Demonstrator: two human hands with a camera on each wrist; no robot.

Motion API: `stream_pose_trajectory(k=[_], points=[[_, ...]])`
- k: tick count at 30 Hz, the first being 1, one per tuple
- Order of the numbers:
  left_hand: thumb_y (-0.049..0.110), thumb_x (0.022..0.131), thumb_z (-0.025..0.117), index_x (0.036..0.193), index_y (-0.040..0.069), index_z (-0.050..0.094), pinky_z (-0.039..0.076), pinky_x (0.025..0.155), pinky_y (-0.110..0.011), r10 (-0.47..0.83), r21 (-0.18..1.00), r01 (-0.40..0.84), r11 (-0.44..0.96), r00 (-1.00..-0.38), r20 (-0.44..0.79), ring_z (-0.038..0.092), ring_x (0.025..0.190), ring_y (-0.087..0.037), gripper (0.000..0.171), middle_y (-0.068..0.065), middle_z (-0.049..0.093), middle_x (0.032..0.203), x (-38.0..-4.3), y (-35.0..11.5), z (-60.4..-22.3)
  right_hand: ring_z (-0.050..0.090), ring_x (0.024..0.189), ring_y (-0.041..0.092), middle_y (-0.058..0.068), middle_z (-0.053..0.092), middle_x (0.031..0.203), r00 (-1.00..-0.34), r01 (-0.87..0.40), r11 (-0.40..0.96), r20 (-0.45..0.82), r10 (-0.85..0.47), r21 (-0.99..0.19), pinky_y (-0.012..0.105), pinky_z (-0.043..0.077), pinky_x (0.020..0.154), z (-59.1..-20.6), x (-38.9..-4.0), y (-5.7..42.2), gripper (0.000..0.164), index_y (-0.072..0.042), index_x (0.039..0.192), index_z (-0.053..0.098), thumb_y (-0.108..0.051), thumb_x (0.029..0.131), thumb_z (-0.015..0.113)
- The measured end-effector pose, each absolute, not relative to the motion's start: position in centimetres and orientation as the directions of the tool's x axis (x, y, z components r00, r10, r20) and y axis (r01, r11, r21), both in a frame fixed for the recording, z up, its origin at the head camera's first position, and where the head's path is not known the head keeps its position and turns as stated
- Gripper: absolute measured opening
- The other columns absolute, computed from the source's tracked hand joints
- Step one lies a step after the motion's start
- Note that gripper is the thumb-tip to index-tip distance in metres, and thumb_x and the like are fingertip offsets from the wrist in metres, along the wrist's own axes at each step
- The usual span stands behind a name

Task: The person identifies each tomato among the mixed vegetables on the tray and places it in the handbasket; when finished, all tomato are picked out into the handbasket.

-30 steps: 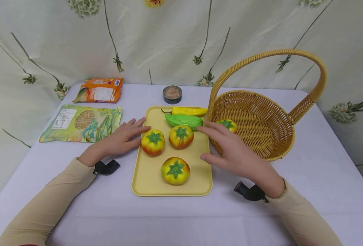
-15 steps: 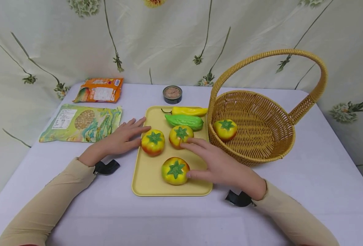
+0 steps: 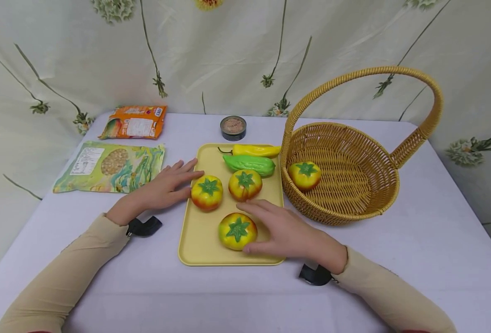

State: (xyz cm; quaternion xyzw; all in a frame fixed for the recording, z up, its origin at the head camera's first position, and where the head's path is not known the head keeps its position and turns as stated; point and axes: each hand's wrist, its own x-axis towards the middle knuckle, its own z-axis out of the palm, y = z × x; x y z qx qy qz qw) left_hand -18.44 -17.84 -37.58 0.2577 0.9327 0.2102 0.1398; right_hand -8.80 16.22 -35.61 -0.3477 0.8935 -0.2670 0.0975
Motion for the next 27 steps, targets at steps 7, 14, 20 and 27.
stream_pose_trajectory(k=[7, 14, 20, 27], points=[[0.032, 0.105, 0.051, 0.156, 0.016, 0.044, 0.002, 0.123, -0.071, 0.536, 0.466, 0.414, 0.782, -0.828, -0.163, 0.004, 0.157, -0.051, 0.054, -0.012, 0.014, 0.173, -18.43, -17.78, -37.54, 0.050, 0.142, 0.018, -0.001, 0.050, 0.156, -0.712, -0.579, 0.583, 0.003, -0.703, -0.570, 0.045, 0.045, 0.116, -36.29, -9.02, 15.99, 0.089, -0.017, 0.155, 0.043, -0.047, 0.082, 0.083], [0.033, 0.105, 0.051, 0.156, 0.016, 0.044, 0.002, 0.123, -0.071, 0.535, 0.469, 0.412, 0.781, -0.829, -0.163, 0.004, 0.157, -0.051, 0.054, -0.012, 0.014, 0.173, -18.48, -17.83, -37.69, 0.051, 0.141, 0.017, -0.002, 0.051, 0.154, -0.712, -0.569, 0.576, 0.001, -0.702, -0.587, 0.045, 0.045, 0.116, -36.58, -8.97, 15.82, 0.090, -0.017, 0.156, 0.041, -0.045, 0.082, 0.083], [0.033, 0.105, 0.051, 0.156, 0.016, 0.044, 0.002, 0.123, -0.071, 0.537, 0.466, 0.417, 0.781, -0.829, -0.158, 0.004, 0.157, -0.051, 0.054, -0.012, 0.014, 0.173, -18.48, -17.86, -37.70, 0.050, 0.142, 0.018, -0.003, 0.051, 0.154, -0.707, -0.569, 0.563, 0.007, -0.707, -0.599, 0.046, 0.044, 0.116, -36.58, -8.92, 15.70, 0.088, -0.020, 0.157, 0.041, -0.045, 0.083, 0.083], [0.032, 0.104, 0.052, 0.155, 0.015, 0.045, 0.003, 0.123, -0.072, 0.538, 0.465, 0.422, 0.779, -0.829, -0.150, 0.006, 0.156, -0.052, 0.054, -0.013, 0.015, 0.172, -18.43, -17.82, -37.60, 0.049, 0.142, 0.019, -0.003, 0.051, 0.155, -0.693, -0.585, 0.547, 0.018, -0.721, -0.599, 0.047, 0.044, 0.116, -36.63, -8.90, 15.74, 0.084, -0.021, 0.156, 0.043, -0.045, 0.085, 0.081]])
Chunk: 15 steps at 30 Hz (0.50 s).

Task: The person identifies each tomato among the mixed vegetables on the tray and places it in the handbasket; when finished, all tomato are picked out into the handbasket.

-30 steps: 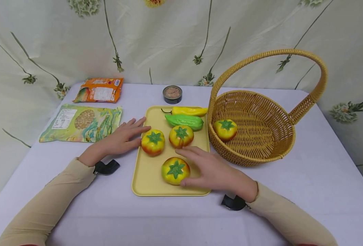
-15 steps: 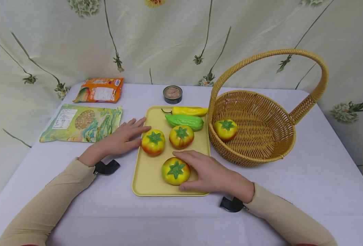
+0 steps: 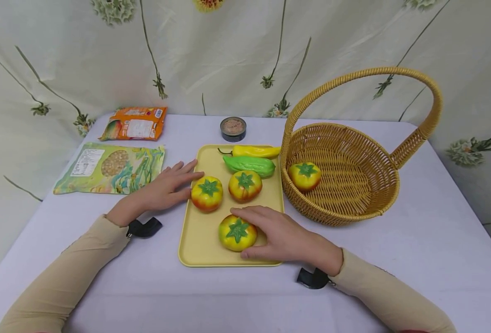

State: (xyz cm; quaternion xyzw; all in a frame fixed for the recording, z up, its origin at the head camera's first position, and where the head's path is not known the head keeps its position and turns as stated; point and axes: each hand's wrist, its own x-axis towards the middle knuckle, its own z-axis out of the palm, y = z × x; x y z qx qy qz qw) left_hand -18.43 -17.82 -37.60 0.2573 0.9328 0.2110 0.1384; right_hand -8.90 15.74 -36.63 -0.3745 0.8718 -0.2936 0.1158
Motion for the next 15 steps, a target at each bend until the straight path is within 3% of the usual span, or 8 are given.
stream_pose_trajectory(k=[15], points=[[0.032, 0.104, 0.053, 0.155, 0.014, 0.046, 0.004, 0.122, -0.073, 0.540, 0.459, 0.428, 0.779, -0.829, -0.144, 0.008, 0.156, -0.052, 0.054, -0.014, 0.017, 0.172, -18.51, -17.74, -37.58, 0.049, 0.142, 0.019, -0.003, 0.051, 0.155, -0.687, -0.592, 0.542, 0.021, -0.727, -0.597, 0.046, 0.044, 0.117, -36.81, -8.85, 15.81, 0.085, -0.023, 0.157, 0.041, -0.046, 0.086, 0.080]])
